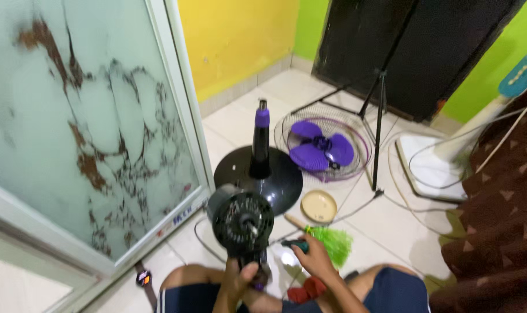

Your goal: The person sits on the floor servicing a standing fan. They hold the detached fan motor housing and use a screwdriver to unscrew and tighten screws on the rear motor cover, repositioning the housing repeatedly while working on different screws.

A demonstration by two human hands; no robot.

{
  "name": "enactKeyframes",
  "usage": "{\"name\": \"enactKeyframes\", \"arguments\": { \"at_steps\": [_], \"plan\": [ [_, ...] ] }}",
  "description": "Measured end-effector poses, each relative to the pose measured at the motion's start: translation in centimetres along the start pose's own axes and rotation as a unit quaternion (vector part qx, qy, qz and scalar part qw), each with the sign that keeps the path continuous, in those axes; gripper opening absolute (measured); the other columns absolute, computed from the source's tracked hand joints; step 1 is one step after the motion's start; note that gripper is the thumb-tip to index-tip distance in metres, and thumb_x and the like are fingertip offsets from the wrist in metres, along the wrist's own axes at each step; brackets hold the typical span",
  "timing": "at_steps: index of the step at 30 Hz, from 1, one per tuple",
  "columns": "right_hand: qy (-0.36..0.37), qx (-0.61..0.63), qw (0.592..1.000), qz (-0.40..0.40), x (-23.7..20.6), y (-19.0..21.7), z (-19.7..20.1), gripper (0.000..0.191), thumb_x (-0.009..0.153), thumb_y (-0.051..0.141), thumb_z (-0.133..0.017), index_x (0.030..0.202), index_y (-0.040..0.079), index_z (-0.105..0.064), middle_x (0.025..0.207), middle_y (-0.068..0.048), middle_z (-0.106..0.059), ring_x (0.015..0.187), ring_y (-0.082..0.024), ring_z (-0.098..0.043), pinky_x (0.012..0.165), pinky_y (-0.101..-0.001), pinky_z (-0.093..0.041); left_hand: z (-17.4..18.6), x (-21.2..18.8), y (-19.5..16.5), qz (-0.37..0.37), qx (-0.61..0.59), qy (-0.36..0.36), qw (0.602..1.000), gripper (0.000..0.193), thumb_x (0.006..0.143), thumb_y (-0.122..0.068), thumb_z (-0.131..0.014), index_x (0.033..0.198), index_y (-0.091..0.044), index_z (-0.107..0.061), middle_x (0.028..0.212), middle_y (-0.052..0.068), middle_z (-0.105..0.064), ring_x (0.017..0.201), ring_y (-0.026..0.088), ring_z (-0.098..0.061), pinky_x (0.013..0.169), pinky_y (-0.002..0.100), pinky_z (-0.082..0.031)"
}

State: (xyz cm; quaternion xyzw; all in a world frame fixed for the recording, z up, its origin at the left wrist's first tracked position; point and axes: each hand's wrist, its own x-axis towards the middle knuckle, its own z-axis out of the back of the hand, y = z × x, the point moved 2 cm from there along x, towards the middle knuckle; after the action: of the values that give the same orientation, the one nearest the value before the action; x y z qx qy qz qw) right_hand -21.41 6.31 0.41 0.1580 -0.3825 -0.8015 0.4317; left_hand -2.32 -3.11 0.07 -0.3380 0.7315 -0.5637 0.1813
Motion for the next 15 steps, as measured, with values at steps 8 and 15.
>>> {"name": "enactKeyframes", "arguments": {
  "at_steps": [8,15],
  "plan": [
    [-0.258,0.136,0.954,0.066,-4.3,-2.4,10.9,0.025,0.09,0.012,-0.069,0.111,0.001,-0.061,0.079,-0.01,-0.073,0.066,-0.012,-0.066,0.059,-0.0263,-0.053,-0.1,-1.4,0.7,0.105,-0.072,-0.015,0.992,0.077,0.067,-0.035,-0.078,0.132,-0.001,-0.053,0.094,0.011,-0.064,0.078,0.018,-0.063,0.065,0.033,-0.054],
    [-0.329,0.238,0.89,0.208,-10.4,-2.1,13.1,0.03,0.096,0.01,-0.064,0.119,-0.006,-0.056,0.098,-0.022,-0.069,0.087,-0.022,-0.071,0.088,-0.0343,-0.058,-0.3,-0.4,3.6,0.057,0.043,-0.071,0.995,0.079,0.069,-0.033,-0.079,0.135,0.0,-0.052,0.114,0.012,-0.065,0.101,0.022,-0.063,0.088,0.038,-0.054]
  ]
}}
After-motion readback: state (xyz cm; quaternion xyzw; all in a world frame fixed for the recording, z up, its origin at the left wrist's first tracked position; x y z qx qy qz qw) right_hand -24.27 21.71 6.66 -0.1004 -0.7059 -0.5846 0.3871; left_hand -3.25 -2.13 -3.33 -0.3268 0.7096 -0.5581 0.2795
